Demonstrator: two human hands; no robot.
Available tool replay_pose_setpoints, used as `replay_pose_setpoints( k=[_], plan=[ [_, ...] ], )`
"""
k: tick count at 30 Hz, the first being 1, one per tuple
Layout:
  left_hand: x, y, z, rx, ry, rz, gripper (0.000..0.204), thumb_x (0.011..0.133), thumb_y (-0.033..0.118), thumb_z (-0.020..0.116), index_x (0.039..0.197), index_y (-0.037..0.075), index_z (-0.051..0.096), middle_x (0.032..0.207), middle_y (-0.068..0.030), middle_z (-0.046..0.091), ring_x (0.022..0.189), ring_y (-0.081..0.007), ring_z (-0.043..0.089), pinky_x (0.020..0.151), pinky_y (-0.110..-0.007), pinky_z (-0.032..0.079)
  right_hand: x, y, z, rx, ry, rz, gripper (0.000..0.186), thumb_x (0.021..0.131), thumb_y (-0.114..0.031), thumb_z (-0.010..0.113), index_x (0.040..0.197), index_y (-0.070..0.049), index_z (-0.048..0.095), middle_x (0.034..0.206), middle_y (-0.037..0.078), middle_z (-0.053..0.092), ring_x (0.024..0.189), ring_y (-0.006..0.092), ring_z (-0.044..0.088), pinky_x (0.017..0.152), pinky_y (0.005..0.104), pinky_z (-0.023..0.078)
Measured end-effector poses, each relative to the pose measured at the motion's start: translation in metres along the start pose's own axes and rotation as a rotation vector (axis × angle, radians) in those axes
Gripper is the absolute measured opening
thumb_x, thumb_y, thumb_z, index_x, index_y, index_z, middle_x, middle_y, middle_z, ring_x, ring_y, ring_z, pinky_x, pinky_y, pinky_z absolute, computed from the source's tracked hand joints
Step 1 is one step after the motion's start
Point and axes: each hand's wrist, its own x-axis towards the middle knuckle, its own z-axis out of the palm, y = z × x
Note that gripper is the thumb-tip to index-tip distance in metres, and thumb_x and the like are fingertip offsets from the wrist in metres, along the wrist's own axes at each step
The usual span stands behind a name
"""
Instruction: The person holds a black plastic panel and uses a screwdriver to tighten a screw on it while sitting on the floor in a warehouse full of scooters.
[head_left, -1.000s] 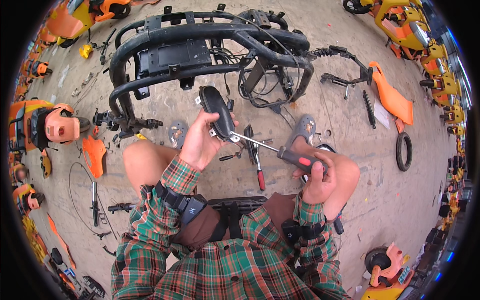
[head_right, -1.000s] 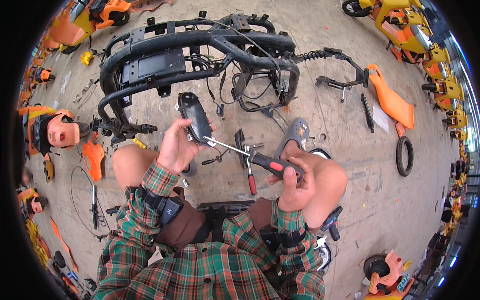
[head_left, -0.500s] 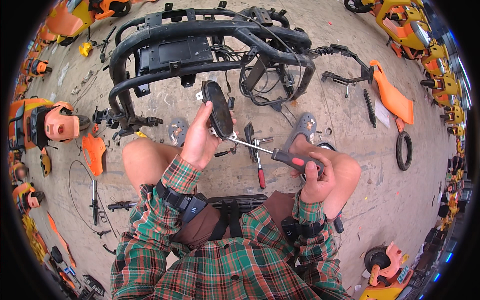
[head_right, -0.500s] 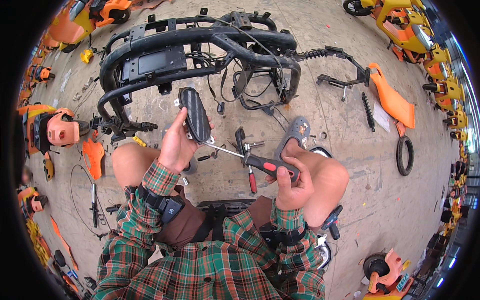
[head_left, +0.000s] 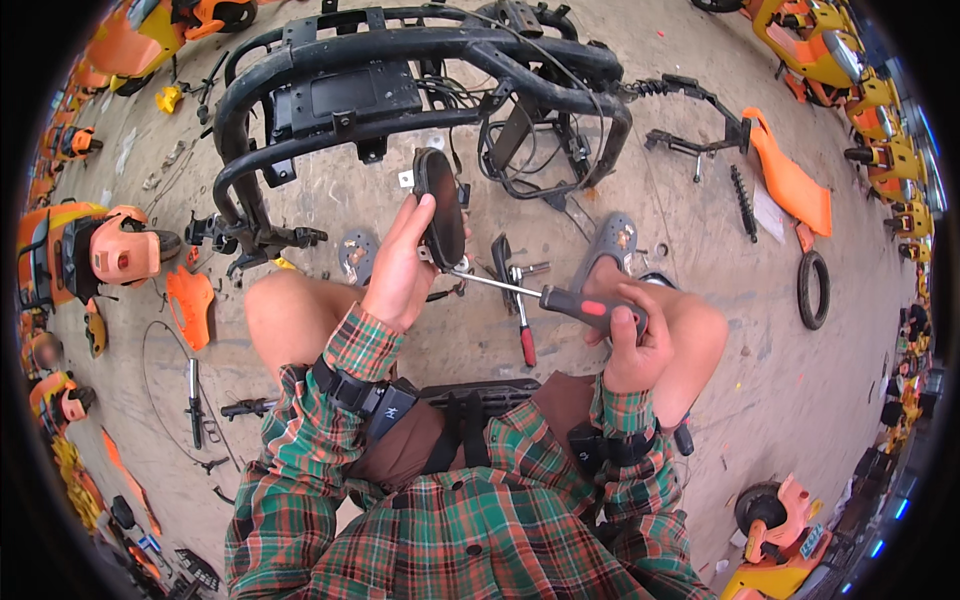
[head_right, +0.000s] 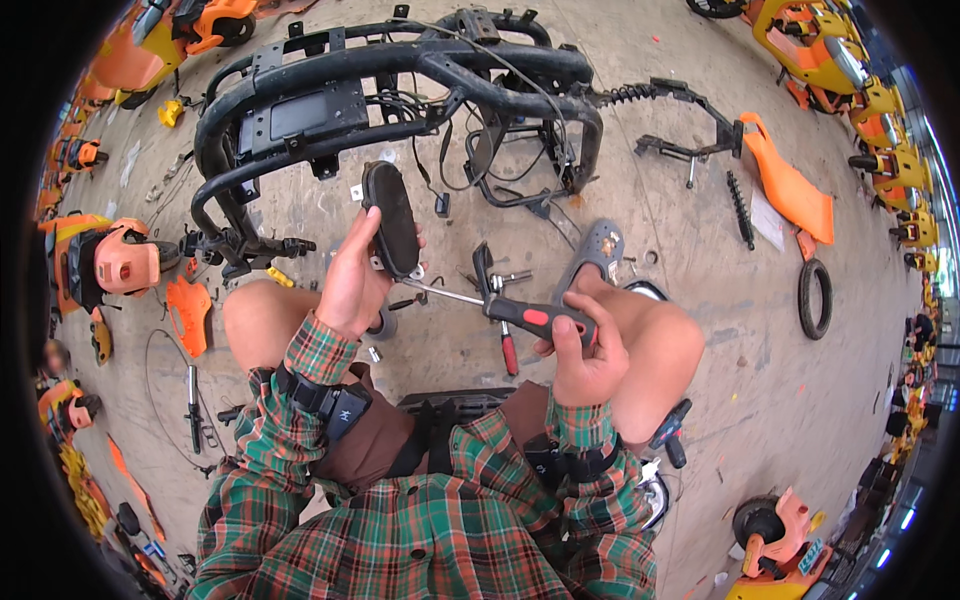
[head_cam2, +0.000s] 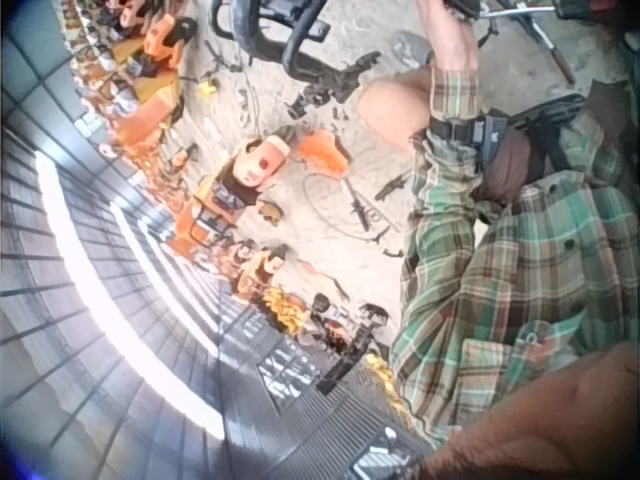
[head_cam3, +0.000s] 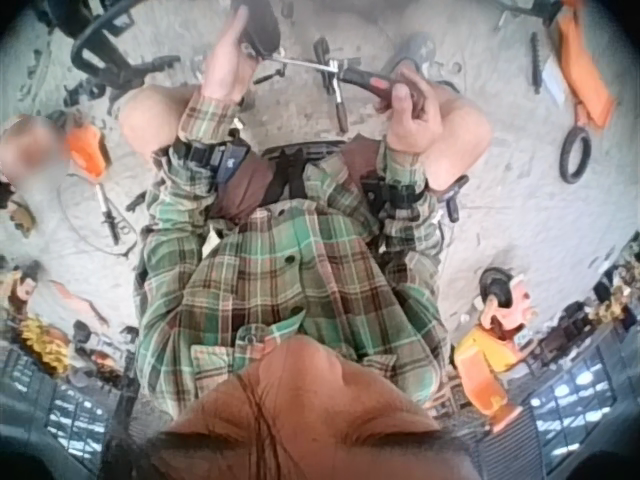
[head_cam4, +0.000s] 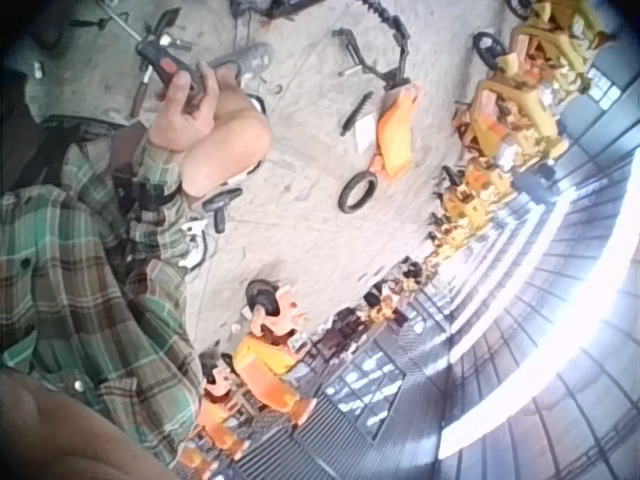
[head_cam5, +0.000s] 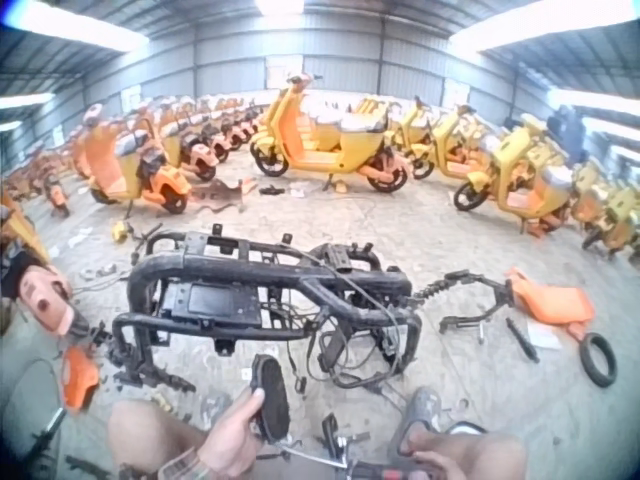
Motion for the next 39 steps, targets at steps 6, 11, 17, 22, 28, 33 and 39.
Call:
replay_pose_setpoints(
  k=[6, 11, 17, 22, 28, 33, 39],
  plan=[
    [0.0, -0.004, -0.005, 0.025, -0.021, 0.013, 0.045, 0.099, 0.041, 0.042, 0.126, 0.006, 0.048, 0.111, -0.0121, 0.059, 0.101, -0.0226, 0.059, 0.087, -0.041, 0.05, 0.0, 0.003, -0.002, -0.153, -0.046, -0.026, 0.036, 0.091, -0.024, 0.062, 0.117, 0.0, 0.059, 0.075, 0.004, 0.062, 0.058, 0.0093, 0.06, 0.052, 0.0206, 0.046],
    [-0.002, -0.003, 0.0, 0.073, 0.011, 0.031, 0.048, 0.099, 0.042, 0.042, 0.128, 0.004, 0.047, 0.114, -0.0131, 0.059, 0.102, -0.0244, 0.058, 0.087, -0.041, 0.049, 0.005, 0.003, -0.001, 0.001, -0.146, -0.048, 0.06, 0.088, -0.033, 0.056, 0.134, 0.002, 0.042, 0.098, 0.011, 0.062, 0.08, 0.0133, 0.062, 0.065, 0.0249, 0.049],
    [0.001, -0.014, -0.007, 0.098, -0.014, 0.019, 0.05, 0.099, 0.044, 0.042, 0.126, 0.003, 0.049, 0.113, -0.0113, 0.059, 0.103, -0.0218, 0.058, 0.09, -0.041, 0.048, 0.005, 0.005, -0.007, -0.163, -0.141, -0.062, 0.05, 0.088, -0.017, 0.055, 0.133, 0.001, 0.044, 0.093, 0.01, 0.062, 0.077, 0.0122, 0.058, 0.068, 0.0235, 0.047],
    [0.0, -0.013, -0.002, 0.129, 0.02, 0.035, 0.05, 0.098, 0.045, 0.042, 0.124, 0.003, 0.05, 0.11, -0.011, 0.06, 0.102, -0.0216, 0.058, 0.09, -0.041, 0.048, 0.006, 0.002, -0.01, -0.243, -0.142, 0.153, 0.045, 0.089, -0.02, 0.059, 0.13, -0.005, 0.05, 0.075, 0.005, 0.06, 0.072, 0.0113, 0.055, 0.069, 0.0235, 0.044],
    [-0.001, -0.014, 0.001, 0.171, 0.018, 0.022, 0.046, 0.099, 0.042, 0.043, 0.121, 0.003, 0.051, 0.109, -0.011, 0.061, 0.098, -0.0213, 0.06, 0.087, -0.04, 0.05, 0.006, 0.005, -0.008, -0.297, -0.109, -0.161, 0.045, 0.088, -0.017, 0.058, 0.13, -0.004, 0.049, 0.07, 0.004, 0.055, 0.068, 0.0123, 0.053, 0.069, 0.0247, 0.044],
    [-0.001, -0.014, 0.004, 0.206, 0.004, 0.069, 0.041, 0.101, 0.037, 0.041, 0.121, 0.003, 0.051, 0.11, -0.0097, 0.06, 0.099, -0.0208, 0.059, 0.086, -0.039, 0.05, 0.005, -0.002, -0.016, -0.372, -0.198, 0.132, 0.046, 0.088, -0.017, 0.058, 0.13, -0.003, 0.048, 0.078, 0.006, 0.061, 0.071, 0.0128, 0.057, 0.067, 0.0261, 0.045],
    [-0.003, -0.009, 0.005, 0.207, 0.062, -0.014, 0.04, 0.1, 0.037, 0.042, 0.119, 0.004, 0.054, 0.107, -0.0086, 0.062, 0.096, -0.0191, 0.06, 0.084, -0.037, 0.05, 0.012, 0.001, -0.012, -0.418, -0.213, -0.242, 0.051, 0.086, -0.016, 0.059, 0.132, 0.0, 0.043, 0.082, 0.009, 0.063, 0.075, 0.0189, 0.06, 0.075, 0.0294, 0.047]
  ],
)
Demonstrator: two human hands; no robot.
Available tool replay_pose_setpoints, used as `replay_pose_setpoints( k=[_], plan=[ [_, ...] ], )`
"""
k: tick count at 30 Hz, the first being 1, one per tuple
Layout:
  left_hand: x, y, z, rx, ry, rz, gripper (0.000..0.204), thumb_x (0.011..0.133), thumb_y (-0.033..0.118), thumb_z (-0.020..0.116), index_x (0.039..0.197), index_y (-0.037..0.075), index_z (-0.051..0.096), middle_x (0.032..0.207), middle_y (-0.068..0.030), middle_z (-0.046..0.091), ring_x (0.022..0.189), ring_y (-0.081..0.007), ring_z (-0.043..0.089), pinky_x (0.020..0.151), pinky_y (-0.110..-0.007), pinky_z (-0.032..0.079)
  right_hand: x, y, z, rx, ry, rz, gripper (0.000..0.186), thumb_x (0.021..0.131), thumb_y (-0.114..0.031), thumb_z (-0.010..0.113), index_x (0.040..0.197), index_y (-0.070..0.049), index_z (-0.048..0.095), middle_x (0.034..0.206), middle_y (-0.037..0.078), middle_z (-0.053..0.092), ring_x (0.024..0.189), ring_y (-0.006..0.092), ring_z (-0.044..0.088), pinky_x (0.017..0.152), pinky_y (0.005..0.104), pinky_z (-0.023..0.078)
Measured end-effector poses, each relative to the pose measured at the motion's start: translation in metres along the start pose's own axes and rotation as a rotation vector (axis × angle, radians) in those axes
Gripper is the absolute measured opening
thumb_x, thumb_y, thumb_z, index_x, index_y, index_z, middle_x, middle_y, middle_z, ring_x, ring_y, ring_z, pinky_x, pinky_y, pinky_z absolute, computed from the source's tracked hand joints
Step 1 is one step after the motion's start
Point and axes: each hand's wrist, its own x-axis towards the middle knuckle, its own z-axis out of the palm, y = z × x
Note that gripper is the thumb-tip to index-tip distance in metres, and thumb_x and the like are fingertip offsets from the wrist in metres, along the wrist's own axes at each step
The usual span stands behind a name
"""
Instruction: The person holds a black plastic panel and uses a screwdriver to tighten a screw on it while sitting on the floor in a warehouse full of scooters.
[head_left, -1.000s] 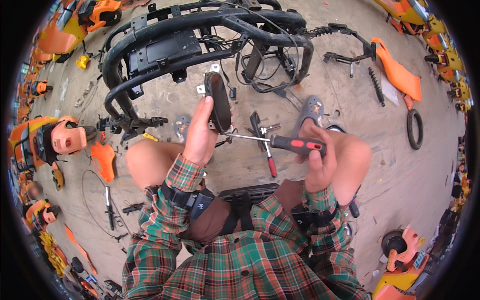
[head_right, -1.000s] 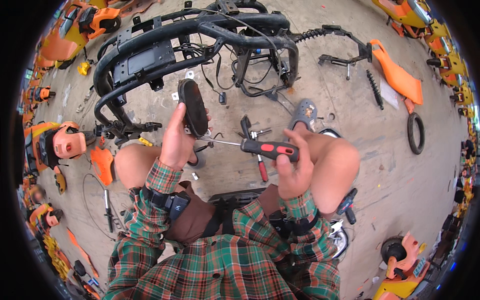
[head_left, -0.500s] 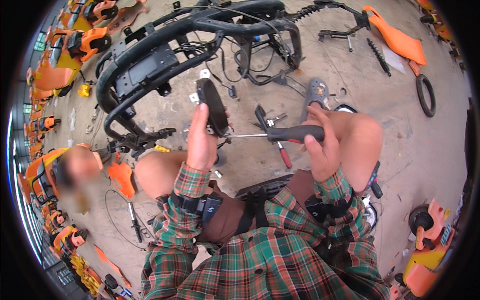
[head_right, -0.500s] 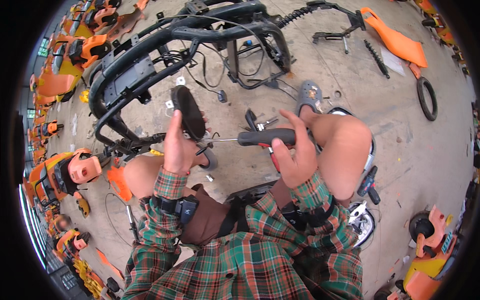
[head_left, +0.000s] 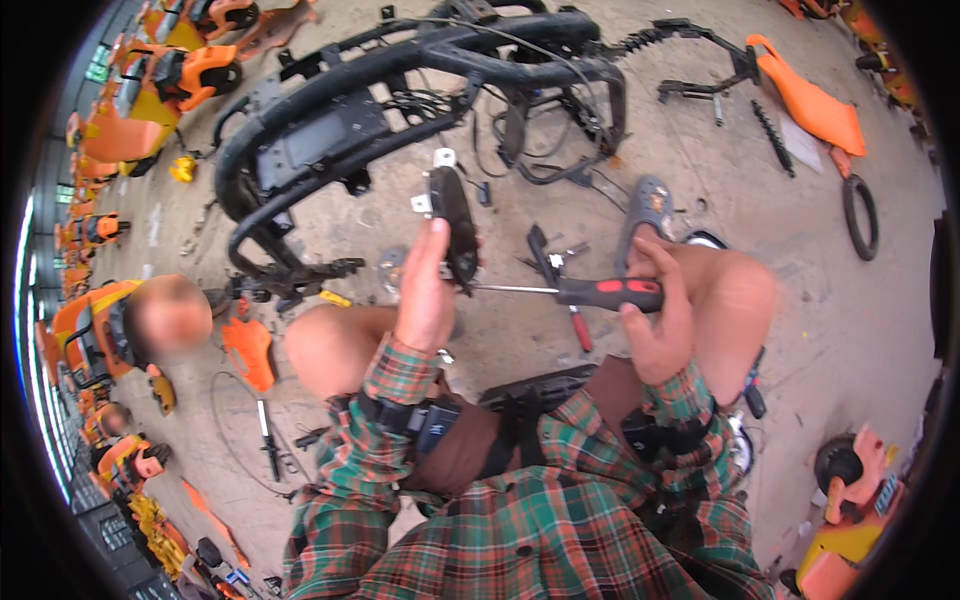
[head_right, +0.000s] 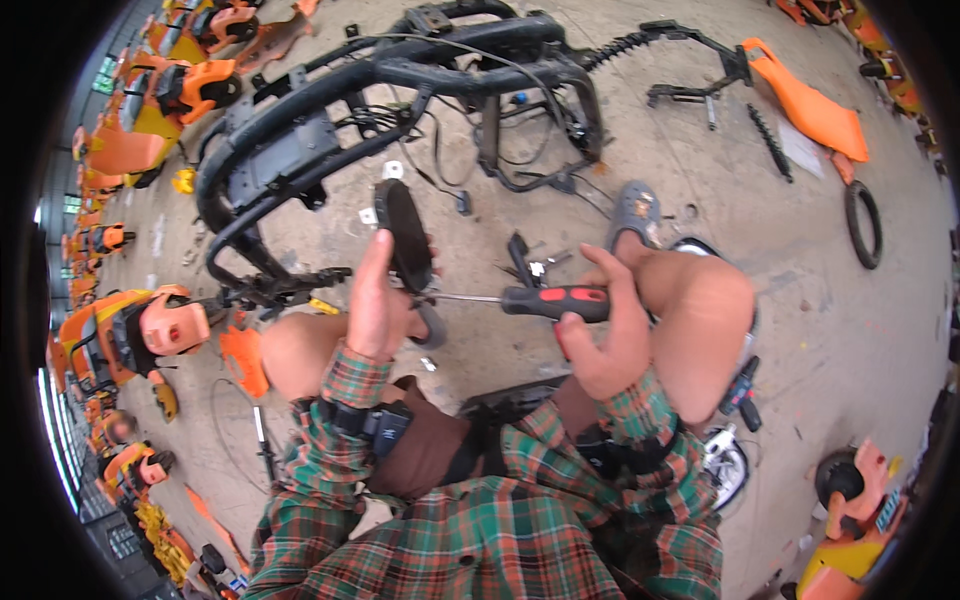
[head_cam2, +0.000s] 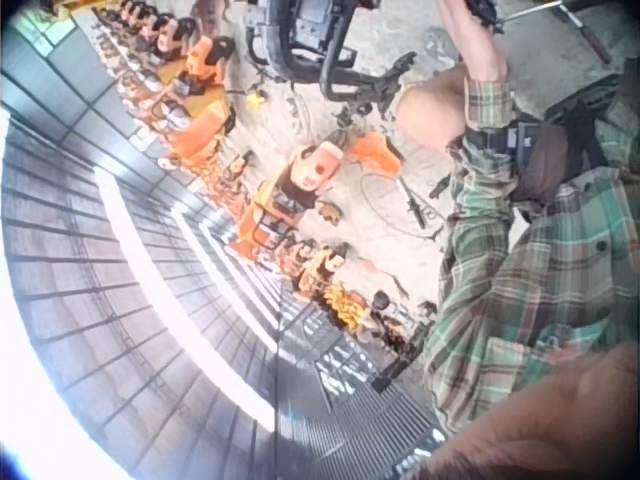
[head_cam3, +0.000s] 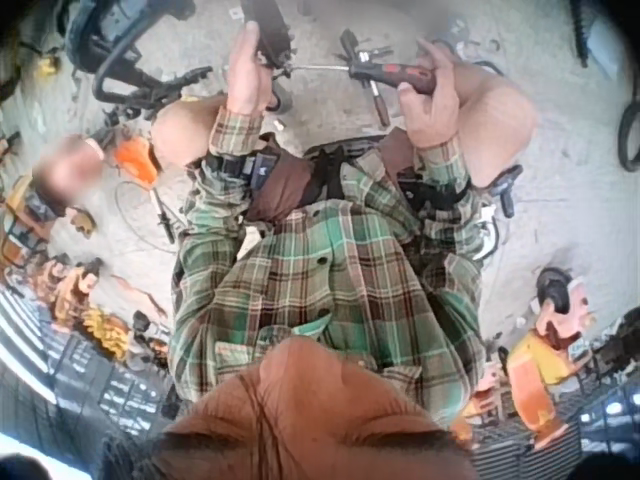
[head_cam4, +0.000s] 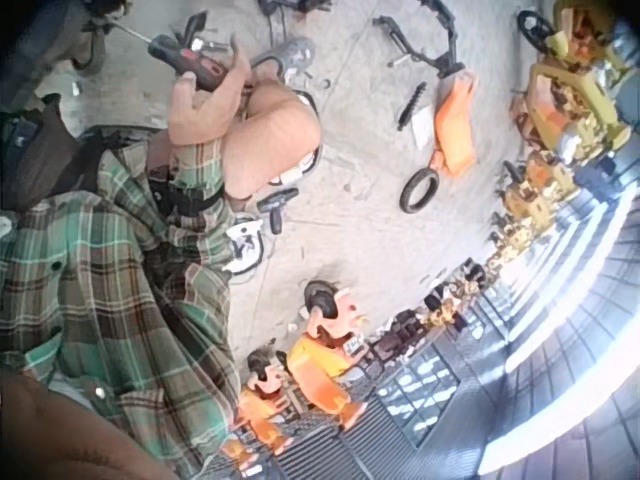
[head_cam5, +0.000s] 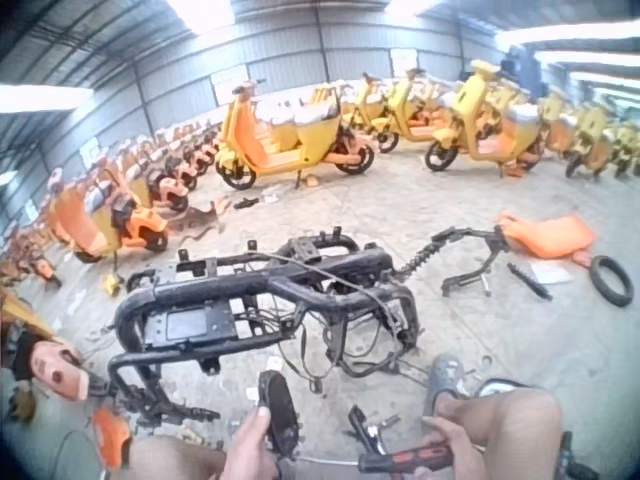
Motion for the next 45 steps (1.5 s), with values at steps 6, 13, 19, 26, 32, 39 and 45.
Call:
replay_pose_setpoints(
  k=[6, 13, 19, 26, 32, 39, 45],
  plan=[
    [0.002, -0.005, -0.013, -0.02, -0.016, 0.102, 0.041, 0.1, 0.036, 0.042, 0.122, 0.003, 0.052, 0.109, -0.0093, 0.061, 0.097, -0.019, 0.059, 0.084, -0.037, 0.05, 0.003, -0.017, 0.004, 0.029, -0.124, 0.394, 0.051, 0.085, -0.016, 0.061, 0.132, -0.003, 0.044, 0.074, 0.009, 0.061, 0.067, 0.0175, 0.059, 0.067, 0.0283, 0.046],
    [0.0, -0.002, -0.01, 0.019, 0.016, 0.092, 0.04, 0.1, 0.037, 0.043, 0.119, 0.003, 0.052, 0.106, -0.0087, 0.061, 0.097, -0.0188, 0.059, 0.083, -0.037, 0.05, 0.001, -0.003, 0.01, 0.027, -0.058, 0.18, 0.053, 0.085, -0.017, 0.06, 0.134, -0.004, 0.043, 0.068, 0.006, 0.058, 0.06, 0.0142, 0.054, 0.062, 0.0269, 0.045],
    [0.0, -0.001, -0.014, -0.002, 0.0, 0.089, 0.04, 0.1, 0.038, 0.042, 0.119, 0.004, 0.052, 0.106, -0.0085, 0.06, 0.097, -0.0182, 0.059, 0.083, -0.037, 0.05, 0.0, 0.0, 0.011, 0.072, -0.082, 0.321, 0.052, 0.085, -0.018, 0.06, 0.133, -0.004, 0.043, 0.07, 0.007, 0.06, 0.059, 0.0133, 0.054, 0.057, 0.0273, 0.043],
    [0.002, -0.006, -0.013, 0.007, 0.006, 0.082, 0.038, 0.101, 0.036, 0.042, 0.119, 0.004, 0.052, 0.105, -0.0082, 0.061, 0.097, -0.0179, 0.059, 0.082, -0.037, 0.05, 0.002, -0.007, 0.005, -0.025, -0.121, 0.24, 0.052, 0.085, -0.017, 0.059, 0.132, -0.004, 0.041, 0.077, 0.01, 0.06, 0.07, 0.0178, 0.058, 0.066, 0.0288, 0.046],
    [0.001, -0.003, -0.006, 0.018, -0.002, 0.07, 0.037, 0.101, 0.035, 0.042, 0.118, 0.004, 0.052, 0.105, -0.0081, 0.061, 0.097, -0.0178, 0.059, 0.082, -0.037, 0.05, -0.003, 0.005, 0.005, 0.039, -0.081, 0.151, 0.048, 0.086, -0.018, 0.059, 0.13, -0.005, 0.043, 0.07, 0.009, 0.056, 0.064, 0.017, 0.057, 0.06, 0.0292, 0.044],
    [0.002, -0.004, -0.006, 0.025, 0.004, 0.061, 0.038, 0.1, 0.036, 0.043, 0.118, 0.004, 0.052, 0.105, -0.0069, 0.061, 0.097, -0.0172, 0.059, 0.083, -0.037, 0.05, 0.002, -0.017, -0.003, 0.05, -0.181, 0.422, 0.052, 0.082, -0.014, 0.059, 0.13, -0.004, 0.042, 0.08, 0.011, 0.058, 0.072, 0.0188, 0.059, 0.063, 0.0284, 0.045],
    [0.002, -0.004, -0.006, 0.025, 0.011, 0.059, 0.038, 0.1, 0.036, 0.043, 0.119, 0.004, 0.052, 0.105, -0.007, 0.061, 0.098, -0.0173, 0.059, 0.083, -0.037, 0.049, -0.003, 0.004, 0.006, -0.023, -0.05, 0.049, 0.049, 0.085, -0.02, 0.059, 0.128, -0.004, 0.044, 0.072, 0.008, 0.058, 0.063, 0.0173, 0.058, 0.058, 0.0291, 0.043]
  ],
)
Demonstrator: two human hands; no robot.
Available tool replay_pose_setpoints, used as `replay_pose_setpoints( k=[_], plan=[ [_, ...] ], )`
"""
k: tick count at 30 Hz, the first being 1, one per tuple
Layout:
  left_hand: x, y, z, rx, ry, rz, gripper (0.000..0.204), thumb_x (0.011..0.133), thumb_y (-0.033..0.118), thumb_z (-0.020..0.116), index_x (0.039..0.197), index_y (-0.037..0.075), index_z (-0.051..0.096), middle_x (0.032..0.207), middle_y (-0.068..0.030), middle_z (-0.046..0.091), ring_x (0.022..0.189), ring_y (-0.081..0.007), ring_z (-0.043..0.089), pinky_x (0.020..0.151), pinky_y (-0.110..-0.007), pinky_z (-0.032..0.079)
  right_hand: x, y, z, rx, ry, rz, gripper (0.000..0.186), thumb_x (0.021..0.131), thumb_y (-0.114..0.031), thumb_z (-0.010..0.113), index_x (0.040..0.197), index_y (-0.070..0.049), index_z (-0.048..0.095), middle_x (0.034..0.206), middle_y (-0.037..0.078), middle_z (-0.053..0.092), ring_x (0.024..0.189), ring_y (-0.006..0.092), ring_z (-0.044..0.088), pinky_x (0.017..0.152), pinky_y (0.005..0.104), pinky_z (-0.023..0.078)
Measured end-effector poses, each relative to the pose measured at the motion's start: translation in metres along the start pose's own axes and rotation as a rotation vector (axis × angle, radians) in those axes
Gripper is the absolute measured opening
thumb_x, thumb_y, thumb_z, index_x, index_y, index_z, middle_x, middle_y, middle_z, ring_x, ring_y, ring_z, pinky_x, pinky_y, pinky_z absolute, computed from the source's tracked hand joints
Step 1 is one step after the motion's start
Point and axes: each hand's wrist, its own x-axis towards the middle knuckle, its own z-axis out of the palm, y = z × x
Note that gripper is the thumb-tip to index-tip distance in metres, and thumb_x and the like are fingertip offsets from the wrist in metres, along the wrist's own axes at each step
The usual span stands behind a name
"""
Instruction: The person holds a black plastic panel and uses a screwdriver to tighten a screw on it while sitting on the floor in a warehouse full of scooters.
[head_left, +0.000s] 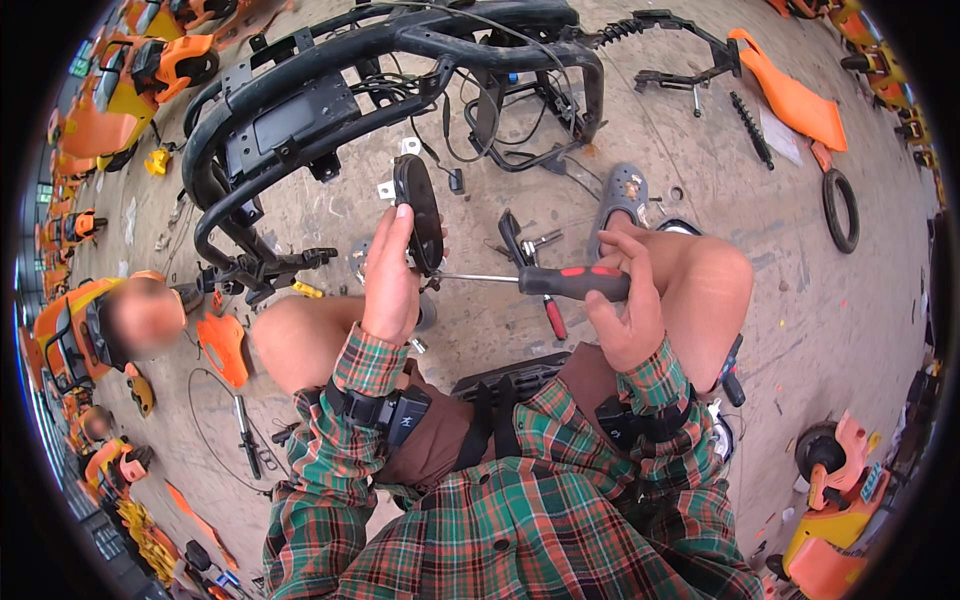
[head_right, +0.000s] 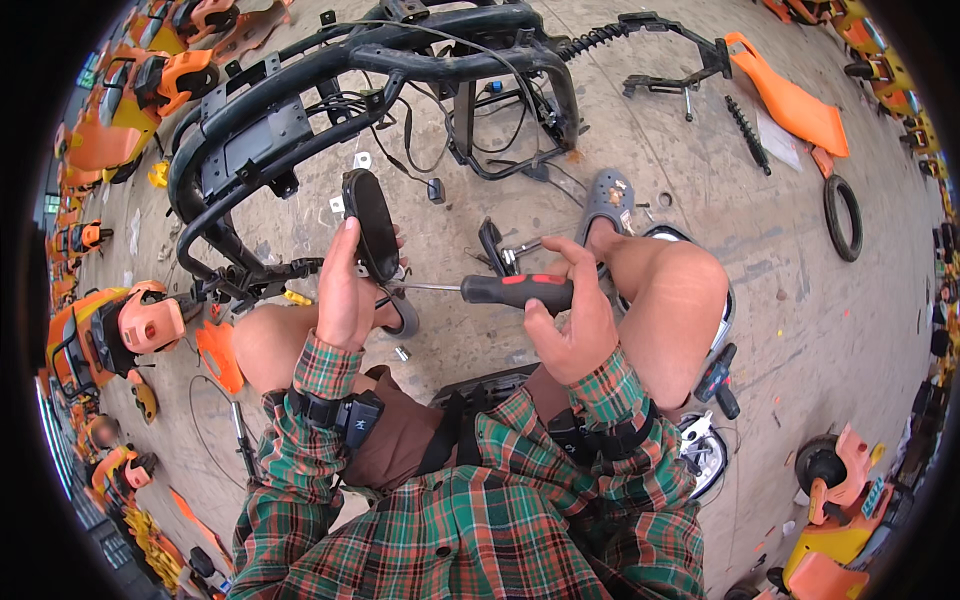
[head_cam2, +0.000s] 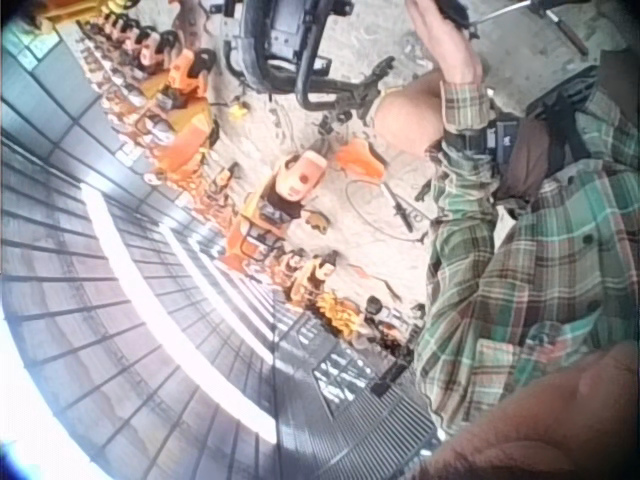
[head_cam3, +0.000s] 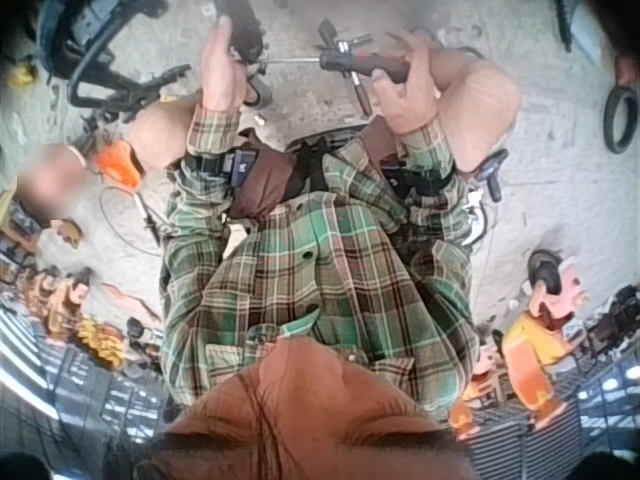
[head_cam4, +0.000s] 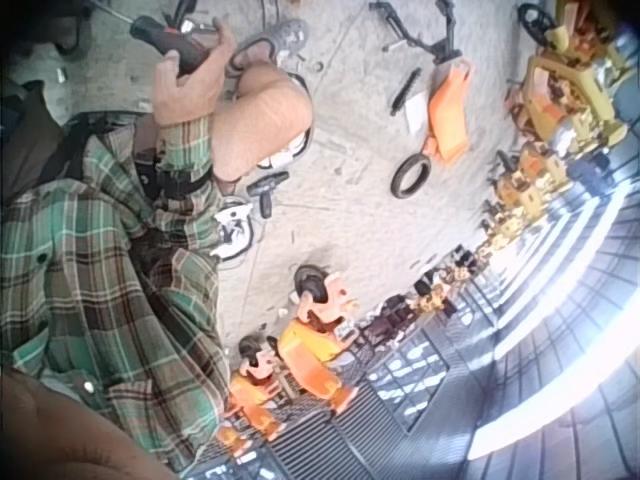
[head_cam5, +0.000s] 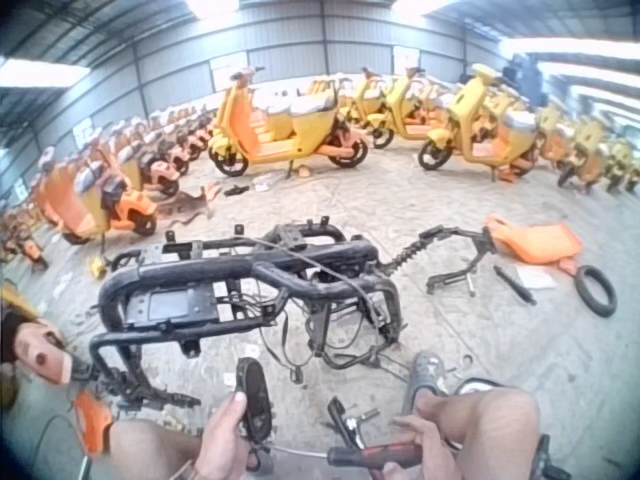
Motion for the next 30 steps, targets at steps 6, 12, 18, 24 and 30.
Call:
replay_pose_setpoints(
  k=[6, 12, 18, 24, 30],
  plan=[
    [0.0, 0.0, -0.003, -0.006, -0.004, 0.012, 0.038, 0.1, 0.037, 0.043, 0.119, 0.004, 0.052, 0.106, -0.0076, 0.061, 0.098, -0.0177, 0.059, 0.083, -0.037, 0.05, 0.004, -0.02, -0.006, 0.084, -0.145, 0.369, 0.049, 0.084, -0.019, 0.059, 0.129, -0.005, 0.043, 0.079, 0.01, 0.059, 0.069, 0.0186, 0.057, 0.064, 0.03, 0.045],
    [-0.002, 0.002, -0.003, -0.01, 0.02, 0.003, 0.038, 0.1, 0.036, 0.043, 0.119, 0.004, 0.052, 0.105, -0.0082, 0.061, 0.097, -0.018, 0.059, 0.082, -0.037, 0.051, 0.003, -0.013, 0.001, 0.063, -0.077, 0.228, 0.05, 0.085, -0.021, 0.06, 0.128, -0.004, 0.043, 0.077, 0.009, 0.058, 0.071, 0.0179, 0.058, 0.069, 0.0287, 0.047],
    [0.0, 0.0, -0.005, -0.02, -0.017, 0.022, 0.038, 0.1, 0.036, 0.043, 0.118, 0.004, 0.052, 0.105, -0.0084, 0.061, 0.097, -0.0183, 0.06, 0.082, -0.037, 0.051, 0.0, -0.001, 0.002, 0.107, -0.041, 0.06, 0.05, 0.084, -0.021, 0.062, 0.128, -0.004, 0.044, 0.078, 0.009, 0.06, 0.072, 0.0186, 0.059, 0.07, 0.0291, 0.046],
    [0.001, -0.002, -0.004, -0.025, -0.014, 0.022, 0.039, 0.1, 0.037, 0.044, 0.118, 0.003, 0.052, 0.105, -0.0084, 0.061, 0.097, -0.0184, 0.06, 0.082, -0.037, 0.051, 0.004, -0.018, -0.006, 0.067, -0.145, 0.396, 0.052, 0.082, -0.02, 0.064, 0.127, -0.004, 0.043, 0.08, 0.01, 0.059, 0.071, 0.0195, 0.059, 0.068, 0.0297, 0.047],
    [0.001, 0.0, 0.001, -0.005, 0.013, 0.003, 0.039, 0.1, 0.037, 0.044, 0.118, 0.004, 0.052, 0.104, -0.0084, 0.061, 0.097, -0.0184, 0.06, 0.082, -0.037, 0.05, 0.002, 0.001, 0.002, 0.017, 0.013, -0.092, 0.048, 0.086, -0.024, 0.063, 0.126, -0.005, 0.045, 0.067, 0.008, 0.06, 0.06, 0.0185, 0.058, 0.061, 0.0291, 0.046]
  ],
)
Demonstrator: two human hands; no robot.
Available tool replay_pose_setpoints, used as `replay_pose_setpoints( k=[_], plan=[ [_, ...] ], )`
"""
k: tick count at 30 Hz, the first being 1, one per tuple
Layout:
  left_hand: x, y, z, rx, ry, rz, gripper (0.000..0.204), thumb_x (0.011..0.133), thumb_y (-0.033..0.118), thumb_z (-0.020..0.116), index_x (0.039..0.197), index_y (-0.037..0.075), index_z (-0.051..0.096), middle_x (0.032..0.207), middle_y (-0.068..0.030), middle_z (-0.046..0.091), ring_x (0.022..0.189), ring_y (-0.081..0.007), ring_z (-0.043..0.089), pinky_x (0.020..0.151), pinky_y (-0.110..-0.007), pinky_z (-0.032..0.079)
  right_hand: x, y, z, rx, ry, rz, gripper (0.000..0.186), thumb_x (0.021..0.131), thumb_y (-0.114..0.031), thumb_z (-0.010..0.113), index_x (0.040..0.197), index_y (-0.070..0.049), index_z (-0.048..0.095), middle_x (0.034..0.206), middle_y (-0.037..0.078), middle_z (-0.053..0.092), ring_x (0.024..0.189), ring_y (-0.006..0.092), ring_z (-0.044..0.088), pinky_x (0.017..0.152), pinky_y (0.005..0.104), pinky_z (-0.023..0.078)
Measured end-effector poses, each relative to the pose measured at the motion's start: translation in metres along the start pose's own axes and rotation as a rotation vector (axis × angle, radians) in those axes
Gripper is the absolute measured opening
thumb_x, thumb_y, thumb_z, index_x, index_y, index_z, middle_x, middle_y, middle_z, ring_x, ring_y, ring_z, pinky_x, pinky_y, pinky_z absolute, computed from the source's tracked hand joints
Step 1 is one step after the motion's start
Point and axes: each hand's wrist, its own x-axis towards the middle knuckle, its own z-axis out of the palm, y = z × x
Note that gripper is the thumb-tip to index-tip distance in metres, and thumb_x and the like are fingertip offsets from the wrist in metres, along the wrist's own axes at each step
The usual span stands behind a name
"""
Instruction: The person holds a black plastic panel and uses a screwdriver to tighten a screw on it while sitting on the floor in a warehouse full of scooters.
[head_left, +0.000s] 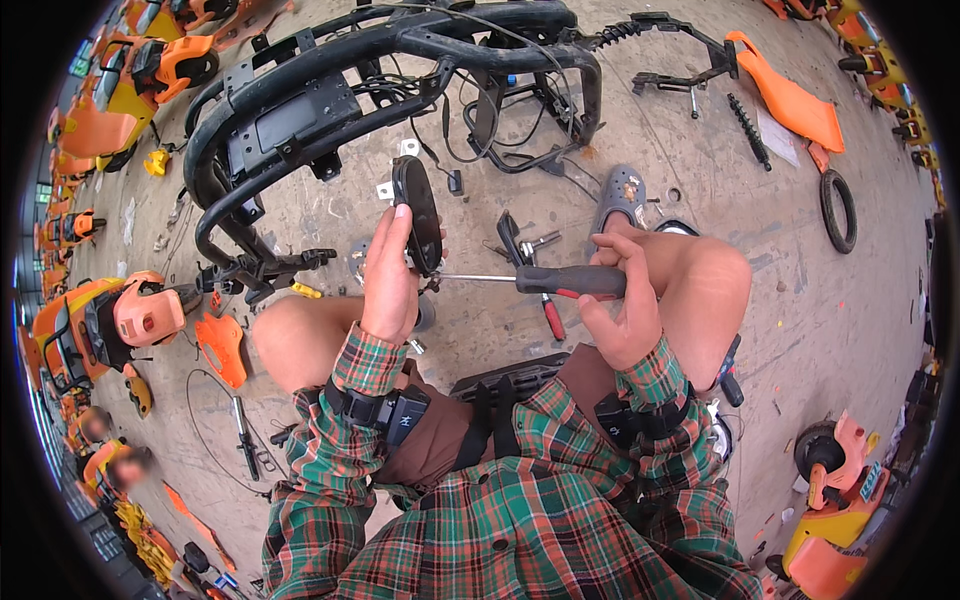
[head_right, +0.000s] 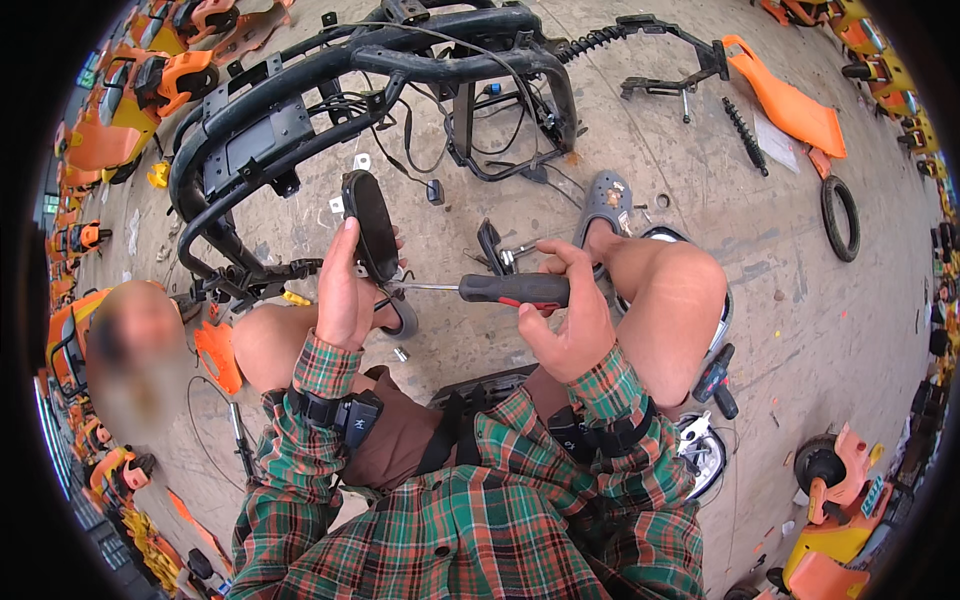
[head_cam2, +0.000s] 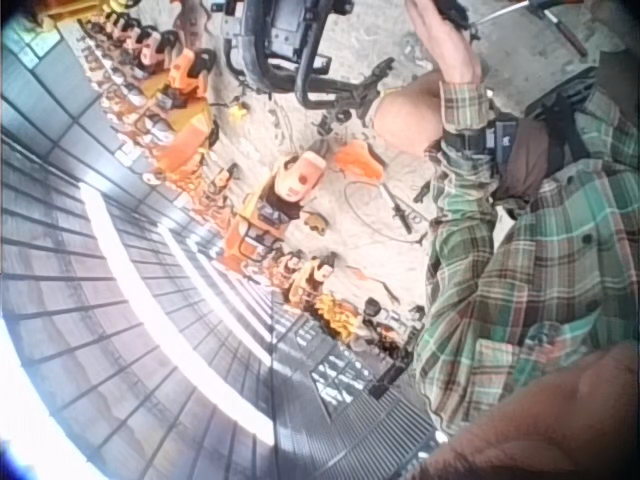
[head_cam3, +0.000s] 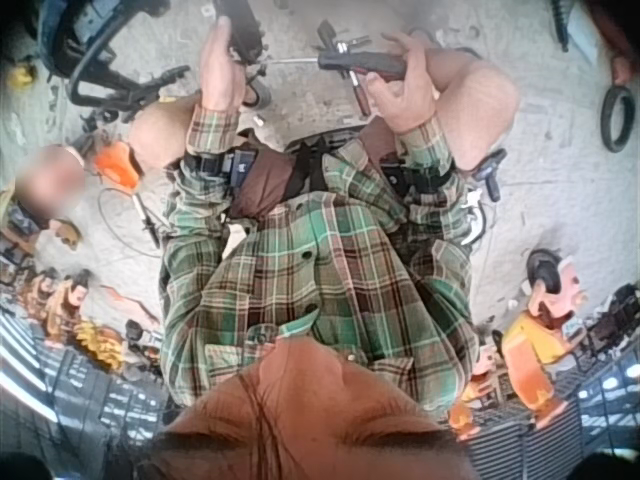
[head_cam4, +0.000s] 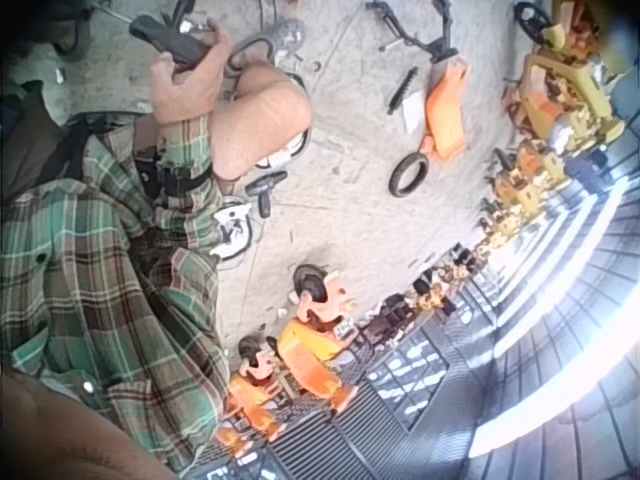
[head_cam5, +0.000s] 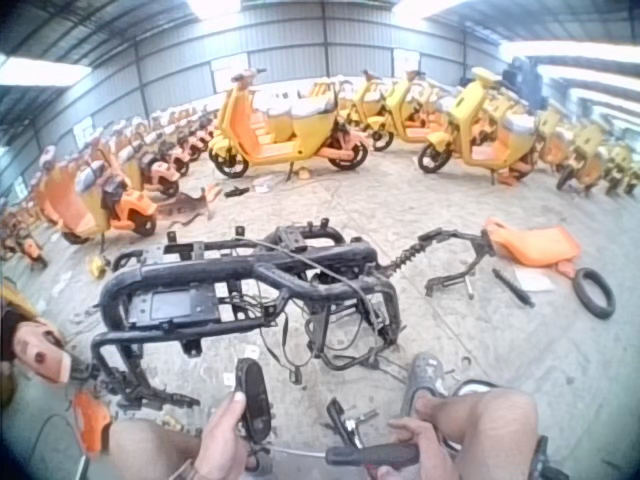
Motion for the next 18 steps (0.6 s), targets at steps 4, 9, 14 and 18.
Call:
replay_pose_setpoints(
  k=[4, 9, 14, 18],
  plan=[
    [-0.001, -0.002, -0.001, 0.004, -0.007, 0.001, 0.039, 0.1, 0.037, 0.044, 0.118, 0.004, 0.053, 0.104, -0.0083, 0.061, 0.098, -0.0184, 0.059, 0.083, -0.037, 0.05, 0.0, -0.013, -0.004, 0.057, -0.074, 0.342, 0.051, 0.082, -0.019, 0.064, 0.126, -0.004, 0.044, 0.079, 0.01, 0.061, 0.07, 0.0192, 0.06, 0.065, 0.029, 0.047],
    [-0.001, 0.001, 0.0, -0.001, -0.011, 0.008, 0.039, 0.1, 0.037, 0.044, 0.118, 0.004, 0.053, 0.104, -0.0083, 0.061, 0.098, -0.0187, 0.06, 0.083, -0.038, 0.05, -0.002, -0.003, -0.001, 0.049, -0.045, 0.085, 0.051, 0.083, -0.02, 0.063, 0.127, -0.003, 0.042, 0.076, 0.009, 0.059, 0.069, 0.0205, 0.06, 0.066, 0.0292, 0.047],
    [0.0, 0.0, -0.004, -0.014, -0.004, 0.008, 0.038, 0.1, 0.037, 0.044, 0.117, 0.004, 0.053, 0.104, -0.0081, 0.061, 0.097, -0.018, 0.059, 0.082, -0.037, 0.05, 0.004, -0.013, -0.005, 0.005, -0.1, 0.238, 0.053, 0.082, -0.02, 0.064, 0.128, -0.003, 0.042, 0.081, 0.01, 0.06, 0.072, 0.02, 0.059, 0.069, 0.0291, 0.047],
    [-0.001, 0.001, -0.004, -0.007, -0.013, 0.02, 0.038, 0.1, 0.037, 0.044, 0.117, 0.004, 0.054, 0.104, -0.0081, 0.061, 0.097, -0.0179, 0.06, 0.082, -0.037, 0.051, -0.001, -0.008, -0.001, 0.073, -0.087, 0.228, 0.051, 0.083, -0.02, 0.065, 0.126, -0.003, 0.043, 0.08, 0.009, 0.06, 0.07, 0.0176, 0.059, 0.067, 0.0289, 0.047]
  ],
)
